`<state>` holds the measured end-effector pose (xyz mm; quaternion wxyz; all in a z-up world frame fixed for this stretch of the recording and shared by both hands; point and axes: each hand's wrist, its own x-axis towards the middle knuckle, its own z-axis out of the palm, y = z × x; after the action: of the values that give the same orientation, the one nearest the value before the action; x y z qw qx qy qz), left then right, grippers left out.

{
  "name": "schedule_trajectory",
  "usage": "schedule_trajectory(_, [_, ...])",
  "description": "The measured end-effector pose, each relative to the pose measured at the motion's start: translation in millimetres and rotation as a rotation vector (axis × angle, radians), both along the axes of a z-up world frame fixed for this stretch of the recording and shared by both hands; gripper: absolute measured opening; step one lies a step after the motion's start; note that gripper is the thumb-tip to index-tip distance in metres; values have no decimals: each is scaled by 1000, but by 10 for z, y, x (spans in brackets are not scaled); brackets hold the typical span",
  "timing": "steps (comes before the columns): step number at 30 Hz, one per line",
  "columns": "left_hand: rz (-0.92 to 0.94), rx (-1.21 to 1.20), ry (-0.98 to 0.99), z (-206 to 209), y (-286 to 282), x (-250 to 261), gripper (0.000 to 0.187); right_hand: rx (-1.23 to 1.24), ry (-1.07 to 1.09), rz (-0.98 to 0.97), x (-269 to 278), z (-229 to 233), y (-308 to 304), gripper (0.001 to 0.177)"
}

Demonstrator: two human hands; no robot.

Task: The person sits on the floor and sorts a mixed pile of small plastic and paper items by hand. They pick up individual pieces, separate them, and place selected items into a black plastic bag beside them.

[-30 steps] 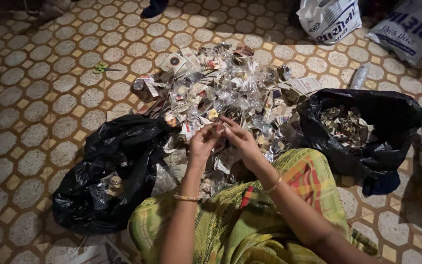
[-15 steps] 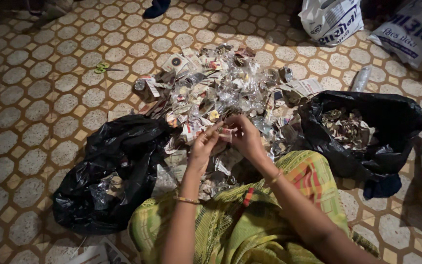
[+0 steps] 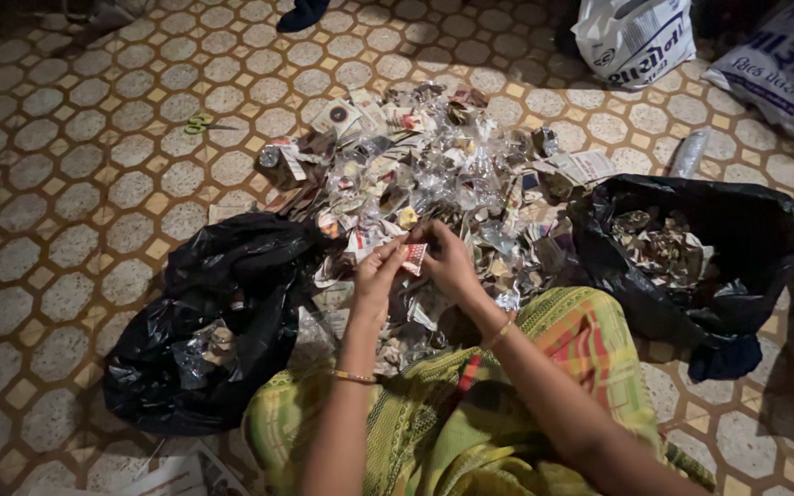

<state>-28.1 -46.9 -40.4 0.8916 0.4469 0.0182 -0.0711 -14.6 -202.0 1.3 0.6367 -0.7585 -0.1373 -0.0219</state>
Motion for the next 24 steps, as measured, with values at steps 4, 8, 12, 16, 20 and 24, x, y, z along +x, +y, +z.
schedule_trajectory(4, [-4,-92,-30,204,93,-27,30,288,362,57,36,-35,85,22])
schedule_trajectory(8, [308,336,194,407,518,-115,27,298,255,174,44,93,0,34])
schedule_trajectory(12, [777,928,-128,416,1380,-142,31,313,372,195,73,167,-157,26])
schedule_trajectory(16, [1031,1388,-38,192,1996,-347,38,299,422,103,199,104,-188,18])
schedule_trajectory(20, [1141,1306,86,57,2161,-416,38,214,316,97,346,-22,-252,17])
schedule_trajectory(24, [1097,1271,-166,76,1975,-292,33,155,292,86,619,-86,-249,16])
